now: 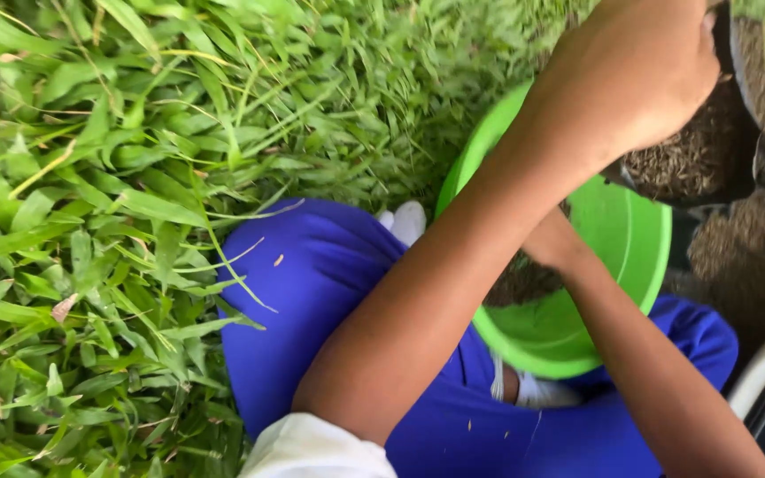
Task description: The person sits on the grass and fills black plastic nursery bags with soil from a green basin. They scoop soil with their hands, pack it into the bags, and place the filled bags on the ground beside them.
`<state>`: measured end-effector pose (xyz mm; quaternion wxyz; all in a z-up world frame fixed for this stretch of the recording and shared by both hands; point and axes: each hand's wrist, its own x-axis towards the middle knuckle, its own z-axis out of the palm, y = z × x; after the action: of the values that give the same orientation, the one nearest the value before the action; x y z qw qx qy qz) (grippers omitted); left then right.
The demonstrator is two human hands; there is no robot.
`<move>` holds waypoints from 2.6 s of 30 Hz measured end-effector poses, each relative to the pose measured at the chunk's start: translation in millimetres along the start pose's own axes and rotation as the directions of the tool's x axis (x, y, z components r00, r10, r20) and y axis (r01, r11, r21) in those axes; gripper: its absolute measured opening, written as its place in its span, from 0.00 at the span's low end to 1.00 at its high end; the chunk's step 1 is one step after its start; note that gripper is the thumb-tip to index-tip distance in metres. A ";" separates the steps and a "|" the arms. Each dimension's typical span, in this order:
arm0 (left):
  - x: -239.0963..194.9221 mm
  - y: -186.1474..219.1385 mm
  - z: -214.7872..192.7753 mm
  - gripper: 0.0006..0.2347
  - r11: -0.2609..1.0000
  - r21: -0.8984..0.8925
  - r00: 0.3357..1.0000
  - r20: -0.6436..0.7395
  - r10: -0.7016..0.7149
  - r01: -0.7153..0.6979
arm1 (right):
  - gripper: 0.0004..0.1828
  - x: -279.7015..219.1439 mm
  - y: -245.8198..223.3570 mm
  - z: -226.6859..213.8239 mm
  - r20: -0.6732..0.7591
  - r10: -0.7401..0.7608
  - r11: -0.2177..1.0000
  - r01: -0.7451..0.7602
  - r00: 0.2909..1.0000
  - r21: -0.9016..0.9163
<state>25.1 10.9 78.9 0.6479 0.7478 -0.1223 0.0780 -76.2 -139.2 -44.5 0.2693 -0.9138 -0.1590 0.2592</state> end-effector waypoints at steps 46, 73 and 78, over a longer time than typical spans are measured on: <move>-44.0 -76.5 29.9 0.17 0.747 0.600 0.632 0.467 -0.619 0.288 | 0.24 -106.8 -91.8 -51.4 0.147 0.276 0.960 -0.264 0.950 -0.099; -50.3 -63.5 15.3 0.12 0.829 0.496 0.760 0.425 -0.492 0.260 | 0.36 -59.7 -97.7 -55.0 0.011 -0.069 0.946 0.069 0.998 -0.316; -47.0 -65.6 22.9 0.10 0.869 0.450 0.782 0.460 -0.421 0.204 | 0.25 -93.6 -92.7 -40.8 -0.369 -0.188 0.867 -0.023 0.910 -0.498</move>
<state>-2.3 0.7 0.2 0.4339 0.8581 -0.1555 -0.2261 -143.6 -121.5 74.5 0.0661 -0.9775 -0.2002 0.0031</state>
